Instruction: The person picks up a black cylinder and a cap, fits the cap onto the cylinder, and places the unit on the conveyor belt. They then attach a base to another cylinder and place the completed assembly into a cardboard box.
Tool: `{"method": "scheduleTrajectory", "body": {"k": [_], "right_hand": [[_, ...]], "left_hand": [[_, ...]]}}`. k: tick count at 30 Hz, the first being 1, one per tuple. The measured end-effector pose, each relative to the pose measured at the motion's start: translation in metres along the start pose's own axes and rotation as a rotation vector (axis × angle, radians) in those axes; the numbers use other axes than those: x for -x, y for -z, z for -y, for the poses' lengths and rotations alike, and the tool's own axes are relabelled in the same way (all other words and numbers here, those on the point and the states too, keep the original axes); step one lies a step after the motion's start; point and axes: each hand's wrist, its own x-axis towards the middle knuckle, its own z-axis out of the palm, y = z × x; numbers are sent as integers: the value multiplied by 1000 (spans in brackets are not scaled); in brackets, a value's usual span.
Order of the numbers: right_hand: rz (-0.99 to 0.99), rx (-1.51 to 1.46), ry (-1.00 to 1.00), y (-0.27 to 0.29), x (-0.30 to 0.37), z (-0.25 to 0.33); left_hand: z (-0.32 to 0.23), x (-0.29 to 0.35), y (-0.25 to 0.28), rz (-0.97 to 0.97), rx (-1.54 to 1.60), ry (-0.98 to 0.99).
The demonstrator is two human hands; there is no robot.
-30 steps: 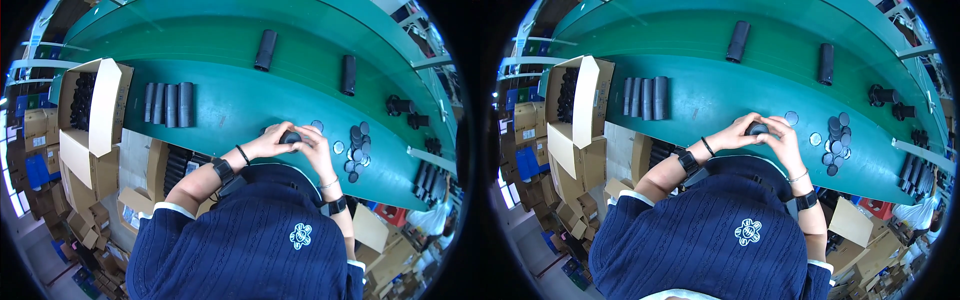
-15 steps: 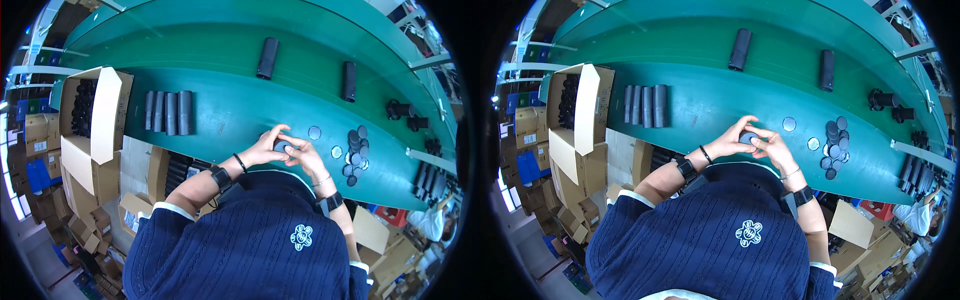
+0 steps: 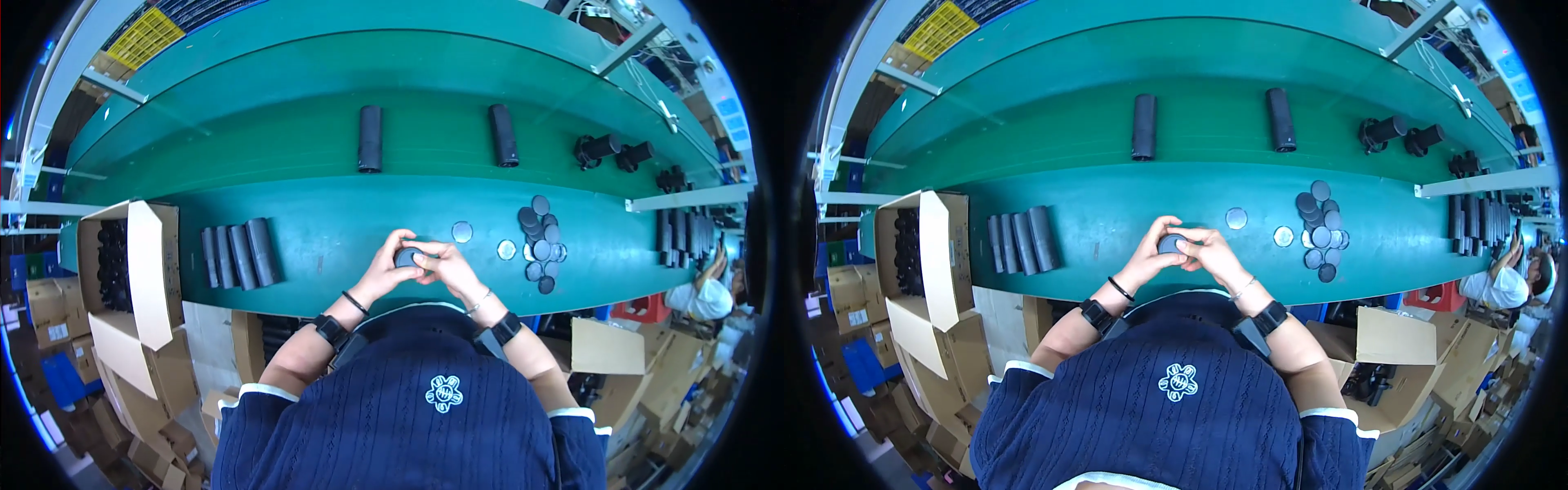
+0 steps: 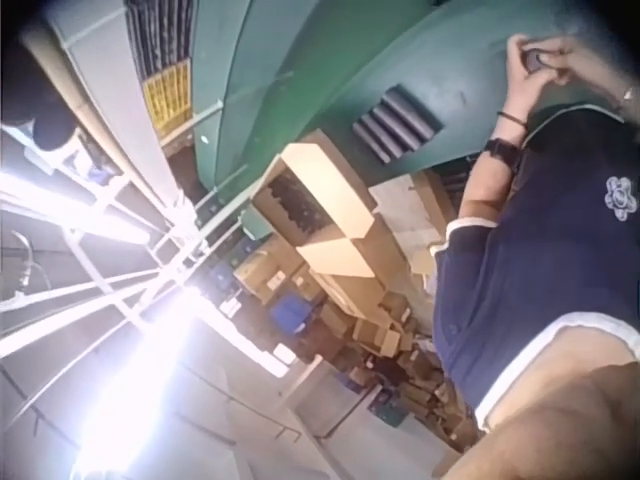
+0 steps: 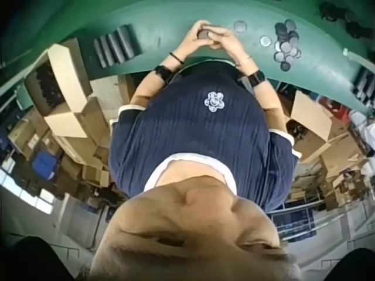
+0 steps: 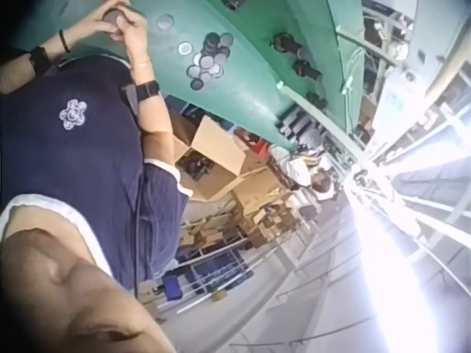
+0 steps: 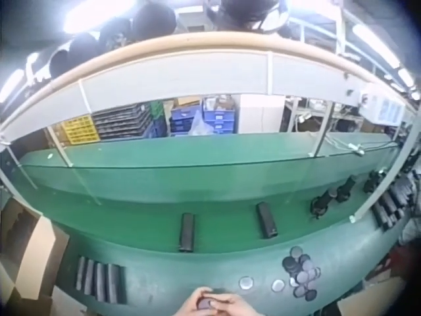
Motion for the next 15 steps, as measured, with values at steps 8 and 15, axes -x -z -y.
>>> {"method": "scheduleTrajectory", "body": {"k": [8, 15], "right_hand": [[7, -426, -41, 23, -37, -2], [-179, 80, -100, 53, -22, -28]], "left_hand": [[38, -10, 43, 70, -412, -57], [10, -81, 159, -476, 107, 213]]}}
